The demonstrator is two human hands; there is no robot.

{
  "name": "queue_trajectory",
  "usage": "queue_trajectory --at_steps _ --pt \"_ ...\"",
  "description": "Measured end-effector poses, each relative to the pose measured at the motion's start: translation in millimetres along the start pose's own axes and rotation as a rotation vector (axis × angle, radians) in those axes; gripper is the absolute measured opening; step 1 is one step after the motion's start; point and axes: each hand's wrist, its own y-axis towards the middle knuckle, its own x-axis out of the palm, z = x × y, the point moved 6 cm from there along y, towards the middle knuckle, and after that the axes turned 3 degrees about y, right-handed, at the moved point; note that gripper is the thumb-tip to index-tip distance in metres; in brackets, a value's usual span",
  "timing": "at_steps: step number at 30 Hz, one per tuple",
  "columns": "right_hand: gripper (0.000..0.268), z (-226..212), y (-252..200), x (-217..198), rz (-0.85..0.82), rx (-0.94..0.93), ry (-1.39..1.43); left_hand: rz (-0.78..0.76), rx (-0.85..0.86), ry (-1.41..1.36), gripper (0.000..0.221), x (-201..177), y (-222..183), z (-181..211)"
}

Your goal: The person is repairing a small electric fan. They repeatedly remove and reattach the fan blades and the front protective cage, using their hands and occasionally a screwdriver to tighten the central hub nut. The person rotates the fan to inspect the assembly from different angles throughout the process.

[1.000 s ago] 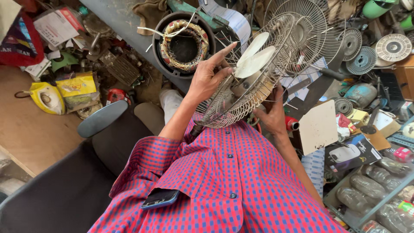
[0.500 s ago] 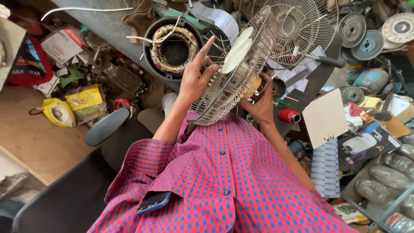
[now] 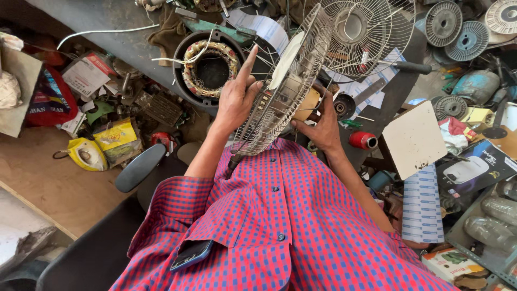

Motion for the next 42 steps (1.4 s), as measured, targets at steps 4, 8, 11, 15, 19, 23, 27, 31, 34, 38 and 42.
queue_trajectory --at_steps 4,8,11,15,19,23,27,31,34,38,42 --pt "0.099 1.0 4.0 -1.7 -0.003 0.001 -0.038 0.036 -0.053 -0.035 0.075 3.9 -5.0 1.6" --pt "0.101 1.1 2.4 -1.1 -0.024 0.009 0.021 0.042 -0.044 -0.093 0.078 4.1 -3.0 -0.4" --pt "0.103 0.6 2.1 0.4 -0.029 0.021 0.148 0.039 -0.008 -0.112 0.078 5.7 0.8 -0.1" --pt "0.102 3.8 0.9 -1.3 -0.030 0.062 0.212 -0.005 0.028 -0.174 0.080 5.8 0.3 0.3" --pt "0.102 8.4 3.9 -3.9 -0.051 0.099 0.282 -0.124 -0.010 -0.276 0.082 3.0 3.9 -1.7" --pt "0.102 11.8 5.8 -7.2 -0.068 0.134 0.250 -0.194 -0.003 -0.277 0.082 -0.3 9.1 2.6" --pt "0.102 10.4 7.2 -8.4 -0.083 0.135 0.296 -0.207 -0.048 -0.235 0.081 1.9 14.6 6.1" --pt "0.101 10.3 8.0 -9.0 -0.082 0.130 0.237 -0.195 -0.113 -0.223 0.079 3.6 18.5 5.6" --pt "0.103 10.6 9.1 -8.8 -0.090 0.110 0.223 -0.183 -0.105 -0.197 0.079 4.8 24.0 6.8" --pt "0.106 13.0 9.1 -8.4 -0.098 0.113 0.222 -0.230 -0.185 -0.273 0.078 8.6 28.0 2.6" --pt "0.107 12.2 10.0 -8.3 -0.112 0.114 0.230 -0.265 -0.195 -0.310 0.081 8.0 24.8 0.1"
